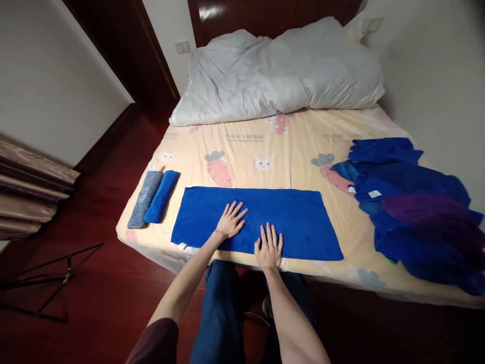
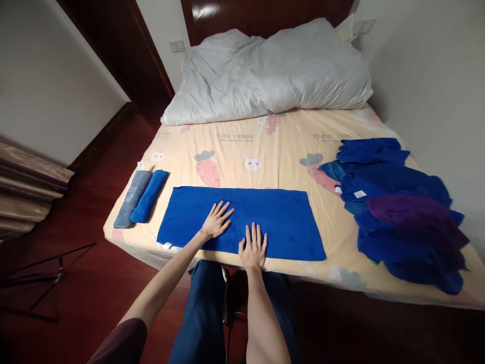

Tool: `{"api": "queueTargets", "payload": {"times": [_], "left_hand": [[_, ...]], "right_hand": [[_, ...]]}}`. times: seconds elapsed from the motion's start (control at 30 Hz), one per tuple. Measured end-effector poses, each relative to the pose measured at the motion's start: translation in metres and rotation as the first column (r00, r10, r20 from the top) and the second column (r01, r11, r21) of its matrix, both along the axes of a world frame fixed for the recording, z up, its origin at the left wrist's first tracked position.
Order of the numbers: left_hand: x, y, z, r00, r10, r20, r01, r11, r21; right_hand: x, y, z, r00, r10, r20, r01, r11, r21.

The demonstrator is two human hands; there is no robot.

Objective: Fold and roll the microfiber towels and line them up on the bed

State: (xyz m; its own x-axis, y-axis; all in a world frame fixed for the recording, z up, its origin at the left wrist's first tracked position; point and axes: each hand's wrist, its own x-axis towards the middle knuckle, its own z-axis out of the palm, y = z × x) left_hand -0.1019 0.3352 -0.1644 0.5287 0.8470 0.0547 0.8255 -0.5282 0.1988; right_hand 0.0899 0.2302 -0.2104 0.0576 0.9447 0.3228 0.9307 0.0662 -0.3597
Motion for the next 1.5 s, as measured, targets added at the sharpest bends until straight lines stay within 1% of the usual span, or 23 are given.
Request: {"api": "queueTargets", "payload": {"times": [0.13, 0.2, 0.27, 0.37, 0.47, 0.53, 0.6, 0.67, 0.73, 0.77, 0.83, 0.9, 1.0, 1.13, 1.33, 1.43, 1.5], "left_hand": [[-0.074, 0.03, -0.007, 0.983, 0.183, -0.016, -0.182, 0.983, 0.017], [-0.11, 0.042, -0.009, 0.955, 0.295, -0.027, -0.294, 0.955, 0.03], [-0.139, 0.055, -0.011, 0.919, 0.392, -0.035, -0.391, 0.92, 0.035], [-0.169, 0.076, -0.01, 0.87, 0.49, -0.052, -0.489, 0.872, 0.028], [-0.181, 0.094, -0.004, 0.831, 0.552, -0.073, -0.552, 0.834, 0.015], [-0.175, 0.094, 0.0, 0.811, 0.581, -0.068, -0.581, 0.813, 0.027], [-0.159, 0.078, 0.0, 0.81, 0.586, -0.034, -0.583, 0.81, 0.06], [-0.135, 0.044, -0.004, 0.843, 0.538, 0.011, -0.537, 0.839, 0.089], [-0.11, 0.001, -0.01, 0.895, 0.445, 0.036, -0.446, 0.89, 0.089], [-0.1, -0.019, -0.014, 0.898, 0.437, 0.052, -0.44, 0.893, 0.093], [-0.082, -0.051, -0.018, 0.874, 0.475, 0.096, -0.484, 0.87, 0.098], [-0.068, -0.067, -0.021, 0.827, 0.543, 0.144, -0.558, 0.825, 0.093], [-0.053, -0.071, -0.021, 0.774, 0.601, 0.2, -0.624, 0.778, 0.076], [-0.044, -0.07, -0.019, 0.753, 0.599, 0.271, -0.637, 0.768, 0.07], [-0.046, -0.07, -0.022, 0.71, 0.615, 0.344, -0.669, 0.741, 0.054], [-0.046, -0.068, -0.025, 0.704, 0.606, 0.37, -0.671, 0.738, 0.068], [-0.046, -0.068, -0.028, 0.698, 0.602, 0.388, -0.677, 0.731, 0.084]], "right_hand": [[0.0, 0.0, 0.0, 1.0, 0.006, -0.005, -0.006, 1.0, -0.008], [0.0, 0.0, 0.0, 1.0, 0.007, -0.006, -0.007, 1.0, -0.012], [0.001, 0.0, 0.001, 1.0, 0.01, -0.009, -0.01, 1.0, -0.015], [0.001, 0.0, 0.001, 1.0, 0.016, -0.011, -0.016, 1.0, -0.02], [0.001, 0.001, 0.0, 1.0, 0.021, -0.005, -0.021, 1.0, -0.022], [0.001, 0.001, 0.0, 1.0, 0.018, 0.0, -0.018, 1.0, -0.021], [0.001, 0.001, 0.0, 1.0, 0.011, 0.005, -0.011, 1.0, -0.022], [0.0, 0.002, 0.0, 1.0, 0.007, 0.012, -0.007, 1.0, -0.026], [0.0, 0.003, 0.002, 1.0, 0.008, 0.02, -0.007, 0.999, -0.038], [0.0, 0.003, 0.002, 1.0, 0.009, 0.023, -0.008, 0.999, -0.045], [-0.001, 0.003, 0.004, 0.999, 0.006, 0.032, -0.004, 0.998, -0.059], [-0.001, 0.004, 0.006, 0.999, 0.001, 0.043, 0.002, 0.998, -0.069], [-0.001, 0.005, 0.009, 0.998, -0.005, 0.062, 0.01, 0.996, -0.083], [-0.002, 0.006, 0.012, 0.996, -0.004, 0.085, 0.013, 0.995, -0.1], [-0.002, 0.007, 0.02, 0.997, 0.014, 0.074, -0.002, 0.985, -0.173], [-0.008, 0.017, 0.029, 0.999, 0.019, 0.046, -0.007, 0.971, -0.24], [-0.019, 0.031, 0.038, 0.996, 0.078, 0.03, -0.067, 0.958, -0.28]]}}
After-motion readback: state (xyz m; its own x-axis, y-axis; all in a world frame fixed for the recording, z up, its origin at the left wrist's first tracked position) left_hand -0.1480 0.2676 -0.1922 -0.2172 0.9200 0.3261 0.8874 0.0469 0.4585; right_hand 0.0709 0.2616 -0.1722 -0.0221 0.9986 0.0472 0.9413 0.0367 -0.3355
